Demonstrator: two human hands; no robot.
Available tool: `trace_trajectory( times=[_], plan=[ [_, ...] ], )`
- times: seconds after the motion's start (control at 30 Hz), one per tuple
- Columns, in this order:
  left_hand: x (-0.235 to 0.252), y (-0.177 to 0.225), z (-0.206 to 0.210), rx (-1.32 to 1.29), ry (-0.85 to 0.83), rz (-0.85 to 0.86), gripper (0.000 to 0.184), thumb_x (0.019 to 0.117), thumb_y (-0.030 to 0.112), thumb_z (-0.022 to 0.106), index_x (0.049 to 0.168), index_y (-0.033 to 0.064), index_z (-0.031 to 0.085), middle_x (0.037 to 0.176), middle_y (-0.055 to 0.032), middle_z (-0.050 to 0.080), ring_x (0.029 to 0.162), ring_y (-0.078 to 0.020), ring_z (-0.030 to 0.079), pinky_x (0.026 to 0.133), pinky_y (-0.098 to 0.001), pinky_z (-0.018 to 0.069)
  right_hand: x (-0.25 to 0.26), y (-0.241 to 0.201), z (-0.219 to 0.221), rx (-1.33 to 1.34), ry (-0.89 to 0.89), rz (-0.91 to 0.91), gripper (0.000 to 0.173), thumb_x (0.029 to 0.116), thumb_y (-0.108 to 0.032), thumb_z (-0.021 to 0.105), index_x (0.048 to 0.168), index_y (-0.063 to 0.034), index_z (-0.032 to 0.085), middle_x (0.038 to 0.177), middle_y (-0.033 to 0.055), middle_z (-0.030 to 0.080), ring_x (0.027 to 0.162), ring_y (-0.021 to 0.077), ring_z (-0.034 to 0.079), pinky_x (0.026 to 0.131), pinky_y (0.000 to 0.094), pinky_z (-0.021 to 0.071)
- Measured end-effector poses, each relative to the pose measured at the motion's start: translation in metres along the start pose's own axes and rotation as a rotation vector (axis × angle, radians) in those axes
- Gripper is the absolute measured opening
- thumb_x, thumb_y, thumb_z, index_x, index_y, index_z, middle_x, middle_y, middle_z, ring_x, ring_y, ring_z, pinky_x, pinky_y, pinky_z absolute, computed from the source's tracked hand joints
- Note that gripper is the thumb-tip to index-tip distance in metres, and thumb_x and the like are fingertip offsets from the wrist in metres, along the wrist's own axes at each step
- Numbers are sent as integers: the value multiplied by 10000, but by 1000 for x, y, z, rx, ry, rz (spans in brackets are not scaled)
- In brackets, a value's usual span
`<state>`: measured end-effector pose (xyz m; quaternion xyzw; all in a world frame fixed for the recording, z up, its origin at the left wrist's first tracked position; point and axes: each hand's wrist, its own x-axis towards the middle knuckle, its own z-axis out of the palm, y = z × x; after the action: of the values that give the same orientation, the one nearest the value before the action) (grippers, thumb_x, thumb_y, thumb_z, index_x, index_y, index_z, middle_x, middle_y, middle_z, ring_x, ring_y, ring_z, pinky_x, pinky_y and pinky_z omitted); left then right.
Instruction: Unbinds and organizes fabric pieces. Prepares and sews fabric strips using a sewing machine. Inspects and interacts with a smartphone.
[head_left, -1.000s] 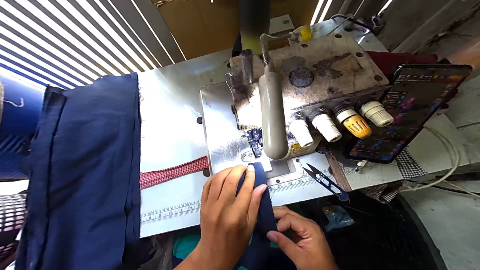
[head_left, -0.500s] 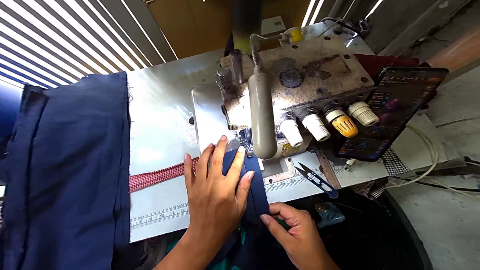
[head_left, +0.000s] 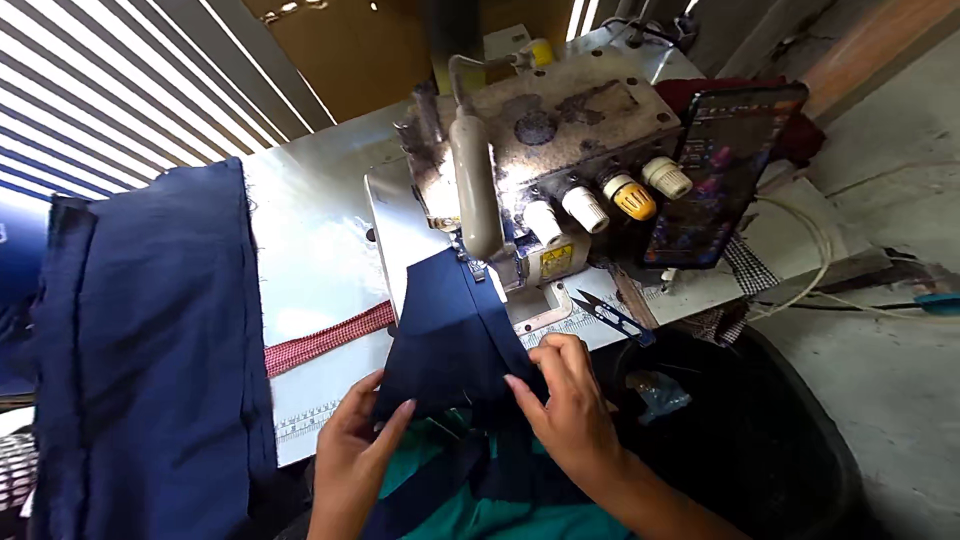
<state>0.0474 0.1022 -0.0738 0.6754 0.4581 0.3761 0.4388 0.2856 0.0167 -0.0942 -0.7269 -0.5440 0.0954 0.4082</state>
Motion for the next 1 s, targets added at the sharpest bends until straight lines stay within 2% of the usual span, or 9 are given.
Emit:
trace_trajectory(
  times=[0.17,0.3,0.4,0.47,0.6,0.77,0.83,0.9,1.0],
  plan=[
    [2,15,-32,-90,51,39,463,894,133,757,1315,39,591,912,47,731,765,-46,690,712,-216,595,-28,4,-17,261,-105,70,230,966,-319,689,941,-95,740,915,-13,721,887,45,680,796,203,578],
    [-6,29,-8,457,221,252,432,972,269,682,1243,-66,645,1140,-193,690,1036,-217,673,869,-371,570,-56,-4,-37,346,-271,19,259,973,-365,674,931,-117,737,874,-27,719,881,78,685,829,298,585],
    [-32,49,40,163,-53,117,326,1055,262,549,1125,9,742,986,-43,774,858,-106,748,758,-310,646,-87,-16,-46,214,-314,-180,232,981,-276,641,829,-105,674,676,9,635,657,127,649,632,304,566],
    [-44,54,64,-76,-212,-66,265,1015,248,625,1069,33,770,897,-12,778,771,-95,744,714,-291,647,-100,-19,-52,101,-407,-309,199,976,-204,599,818,-106,669,592,16,589,549,157,622,516,324,531],
    [-47,57,71,-258,-238,-220,171,958,191,717,888,59,800,771,-42,755,663,-108,711,622,-265,612,-85,-1,-77,116,-782,-295,152,986,-227,646,904,-141,739,693,34,684,625,210,694,551,456,578],
    [-45,75,59,-676,-233,-410,127,862,207,816,841,83,800,772,-67,752,696,-110,725,675,-258,615,-2,9,-45,347,-206,-27,348,1000,-267,656,1258,-36,691,1221,92,707,1064,139,696,913,309,597],
    [-46,79,61,-757,-213,-410,127,840,227,837,846,107,795,766,-46,751,693,-85,724,679,-237,615,19,10,-15,696,-248,55,515,968,-192,693,1398,52,550,1344,142,649,1213,174,655,1028,328,564],
    [-48,74,66,-717,-206,-374,119,859,198,821,879,86,786,782,-48,747,703,-82,715,681,-236,608,19,3,2,1036,-358,185,455,965,-37,660,1370,101,507,1229,153,699,1108,177,703,979,337,587],
    [-61,51,72,-499,-249,-325,98,907,107,763,946,19,781,830,-75,756,732,-113,716,695,-266,614,-13,-5,-4,981,-354,234,263,993,-18,583,1241,63,618,1066,73,748,943,100,729,844,275,622]
  ],
)
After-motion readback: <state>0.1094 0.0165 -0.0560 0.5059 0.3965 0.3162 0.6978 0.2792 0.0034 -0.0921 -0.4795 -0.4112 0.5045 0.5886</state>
